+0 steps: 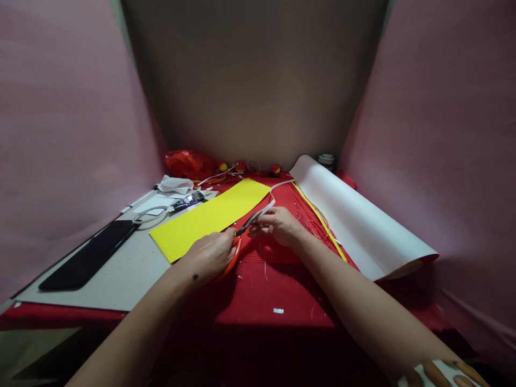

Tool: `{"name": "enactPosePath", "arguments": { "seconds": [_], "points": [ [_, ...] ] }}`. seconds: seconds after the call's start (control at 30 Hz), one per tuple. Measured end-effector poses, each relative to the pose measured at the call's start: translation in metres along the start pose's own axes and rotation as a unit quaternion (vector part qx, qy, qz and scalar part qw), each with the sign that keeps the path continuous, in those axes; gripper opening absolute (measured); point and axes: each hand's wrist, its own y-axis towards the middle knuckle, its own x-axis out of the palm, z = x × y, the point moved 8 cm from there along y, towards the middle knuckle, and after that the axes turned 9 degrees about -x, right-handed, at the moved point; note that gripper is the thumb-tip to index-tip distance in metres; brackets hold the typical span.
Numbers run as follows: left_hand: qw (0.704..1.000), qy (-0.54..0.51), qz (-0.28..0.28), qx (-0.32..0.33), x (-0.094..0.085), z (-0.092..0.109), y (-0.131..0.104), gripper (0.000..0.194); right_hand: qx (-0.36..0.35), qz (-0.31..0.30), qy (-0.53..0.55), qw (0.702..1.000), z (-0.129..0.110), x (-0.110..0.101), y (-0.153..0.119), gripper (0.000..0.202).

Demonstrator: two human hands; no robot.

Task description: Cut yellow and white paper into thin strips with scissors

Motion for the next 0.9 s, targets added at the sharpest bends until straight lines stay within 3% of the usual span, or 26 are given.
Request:
{"name": "enactPosePath", "arguments": {
  "seconds": [0.9],
  "points": [
    [1.0,0.004,0.004,-0.01,0.0014,0.0003,0.0021,0.04,0.012,0.008,-0.002,1.0,-0.0032,-0.0001,-0.0017,0.005]
  ]
}}
